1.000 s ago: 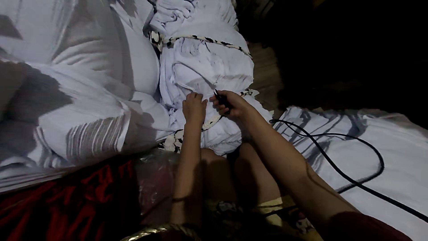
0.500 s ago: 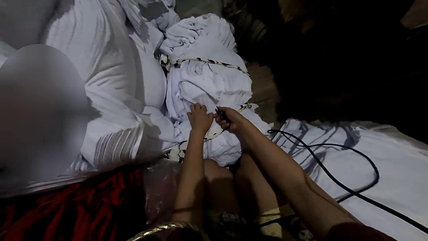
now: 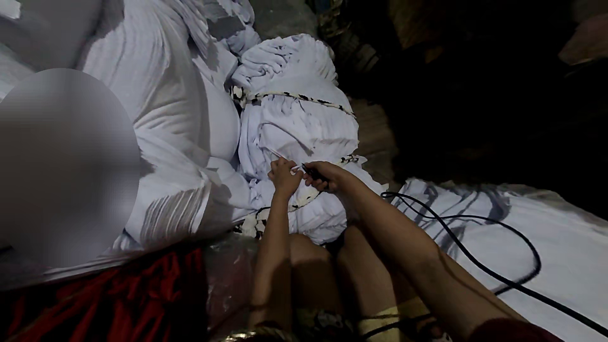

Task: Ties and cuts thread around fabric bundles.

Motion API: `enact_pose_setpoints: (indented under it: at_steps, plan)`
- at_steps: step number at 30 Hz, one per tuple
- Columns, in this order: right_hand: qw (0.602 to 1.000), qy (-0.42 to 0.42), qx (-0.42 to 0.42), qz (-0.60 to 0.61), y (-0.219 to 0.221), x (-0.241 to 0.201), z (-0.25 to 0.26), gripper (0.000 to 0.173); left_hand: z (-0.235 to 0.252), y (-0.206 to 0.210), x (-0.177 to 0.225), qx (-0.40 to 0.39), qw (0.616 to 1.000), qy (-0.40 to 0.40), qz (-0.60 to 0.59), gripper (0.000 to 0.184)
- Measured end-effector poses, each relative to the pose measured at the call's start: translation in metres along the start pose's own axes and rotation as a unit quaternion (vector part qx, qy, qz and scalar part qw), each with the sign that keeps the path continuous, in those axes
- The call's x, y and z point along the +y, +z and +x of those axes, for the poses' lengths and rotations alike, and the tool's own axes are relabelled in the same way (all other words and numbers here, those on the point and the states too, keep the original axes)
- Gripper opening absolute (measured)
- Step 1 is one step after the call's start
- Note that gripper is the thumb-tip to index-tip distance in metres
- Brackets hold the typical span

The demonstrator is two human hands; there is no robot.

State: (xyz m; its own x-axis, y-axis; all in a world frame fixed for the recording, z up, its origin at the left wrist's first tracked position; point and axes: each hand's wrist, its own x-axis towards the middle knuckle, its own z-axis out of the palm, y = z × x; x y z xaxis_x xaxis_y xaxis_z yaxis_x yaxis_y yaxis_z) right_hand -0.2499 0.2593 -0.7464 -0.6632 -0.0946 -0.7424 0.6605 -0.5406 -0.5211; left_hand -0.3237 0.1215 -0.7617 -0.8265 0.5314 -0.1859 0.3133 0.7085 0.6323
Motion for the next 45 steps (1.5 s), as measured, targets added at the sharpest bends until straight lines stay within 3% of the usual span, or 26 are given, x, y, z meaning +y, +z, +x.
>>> enact_pose_setpoints:
  at_steps: [9,19,45]
  plan:
    - [1.000,0.023,0.008,-0.011,0.003,-0.008,0.000,0.043,-0.009,0.003,-0.003,0.035,0.999,0.038,-0.015,0.018]
    - [0.997,-0.020,0.070,-0.012,0.012,-0.001,0.002,0.033,-0.010,0.003,-0.001,0.028,0.999,0.032,-0.015,0.020]
    - [0.994,-0.058,0.087,-0.037,0.017,0.011,-0.003,0.041,-0.017,0.008,-0.006,0.055,0.997,0.059,-0.001,0.018]
